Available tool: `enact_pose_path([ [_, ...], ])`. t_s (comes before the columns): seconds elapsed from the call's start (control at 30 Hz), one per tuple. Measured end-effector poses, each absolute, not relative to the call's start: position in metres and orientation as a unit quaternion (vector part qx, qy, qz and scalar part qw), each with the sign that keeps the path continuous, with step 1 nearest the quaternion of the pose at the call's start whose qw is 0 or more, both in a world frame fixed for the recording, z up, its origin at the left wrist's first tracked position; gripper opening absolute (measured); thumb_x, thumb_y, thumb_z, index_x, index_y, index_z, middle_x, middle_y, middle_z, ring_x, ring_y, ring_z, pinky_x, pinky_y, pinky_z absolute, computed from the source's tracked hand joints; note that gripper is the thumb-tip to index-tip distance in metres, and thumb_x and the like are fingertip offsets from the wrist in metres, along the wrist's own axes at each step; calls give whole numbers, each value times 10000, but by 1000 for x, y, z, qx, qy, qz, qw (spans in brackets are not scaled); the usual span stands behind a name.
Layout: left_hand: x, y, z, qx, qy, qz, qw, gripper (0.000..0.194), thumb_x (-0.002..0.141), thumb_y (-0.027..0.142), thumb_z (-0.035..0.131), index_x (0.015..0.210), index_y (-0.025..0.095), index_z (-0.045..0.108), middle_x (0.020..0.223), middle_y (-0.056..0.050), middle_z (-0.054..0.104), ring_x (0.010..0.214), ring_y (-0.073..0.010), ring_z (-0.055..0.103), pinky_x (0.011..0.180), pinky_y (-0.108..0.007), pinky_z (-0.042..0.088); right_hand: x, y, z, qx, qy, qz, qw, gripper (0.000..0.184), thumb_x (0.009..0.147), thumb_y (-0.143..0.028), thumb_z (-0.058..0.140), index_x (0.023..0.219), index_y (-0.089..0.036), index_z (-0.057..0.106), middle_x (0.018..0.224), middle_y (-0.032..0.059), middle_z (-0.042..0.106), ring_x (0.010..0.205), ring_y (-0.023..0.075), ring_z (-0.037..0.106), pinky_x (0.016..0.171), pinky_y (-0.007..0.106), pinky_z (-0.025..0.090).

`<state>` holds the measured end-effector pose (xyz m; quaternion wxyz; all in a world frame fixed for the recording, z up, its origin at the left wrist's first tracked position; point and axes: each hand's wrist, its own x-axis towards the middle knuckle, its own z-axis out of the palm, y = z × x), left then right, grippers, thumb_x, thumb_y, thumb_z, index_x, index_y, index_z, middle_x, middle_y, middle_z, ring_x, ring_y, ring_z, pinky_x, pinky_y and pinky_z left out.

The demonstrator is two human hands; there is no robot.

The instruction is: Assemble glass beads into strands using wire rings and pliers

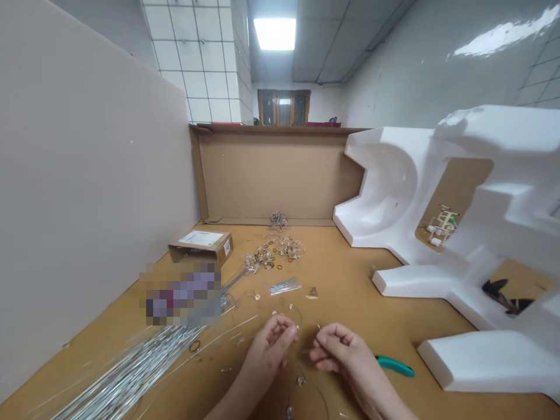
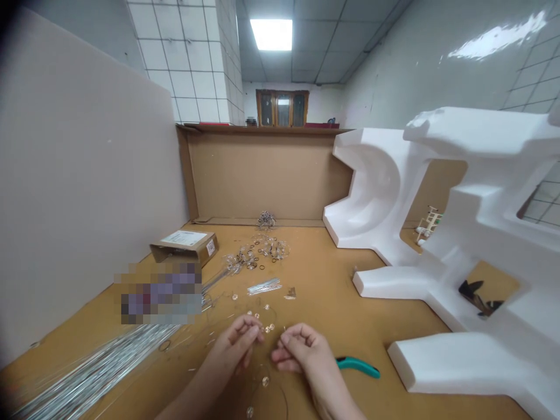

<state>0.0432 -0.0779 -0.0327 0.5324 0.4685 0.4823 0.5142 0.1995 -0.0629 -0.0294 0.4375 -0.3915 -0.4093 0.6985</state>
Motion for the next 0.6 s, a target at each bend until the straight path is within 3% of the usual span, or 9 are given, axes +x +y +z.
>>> enact_pose_path([
  [0.13,54,-82,-41,463,446,503,578,325,573,388,692,723,169,504,574,53,526,396,-45,398,357,-152,282,199,-68,-28,-308,-313,766,469,149,671,-239,676,708,-139,572,743,32,641,708,129,617,671,252,473],
  [0.3,57,-84,-45,427,444,518,594,284,630,395,648,715,160,515,409,86,438,343,-44,344,351,-152,274,197,-74,-29,-255,-298,794,464,104,715,-206,638,745,-131,573,775,41,638,765,138,608,727,279,460],
  [0.43,52,-82,-45,391,417,550,609,226,668,347,638,674,157,516,390,86,425,347,-33,320,359,-144,241,194,-75,-32,-267,-347,776,454,107,717,-213,636,735,-135,566,741,36,630,766,138,592,677,268,463],
  [0.6,52,-84,-38,329,324,572,678,195,693,313,629,675,151,523,481,45,509,439,-60,461,416,-154,299,190,-73,-36,-266,-385,774,426,176,685,-275,659,709,-132,560,651,23,613,632,123,581,561,235,452],
])
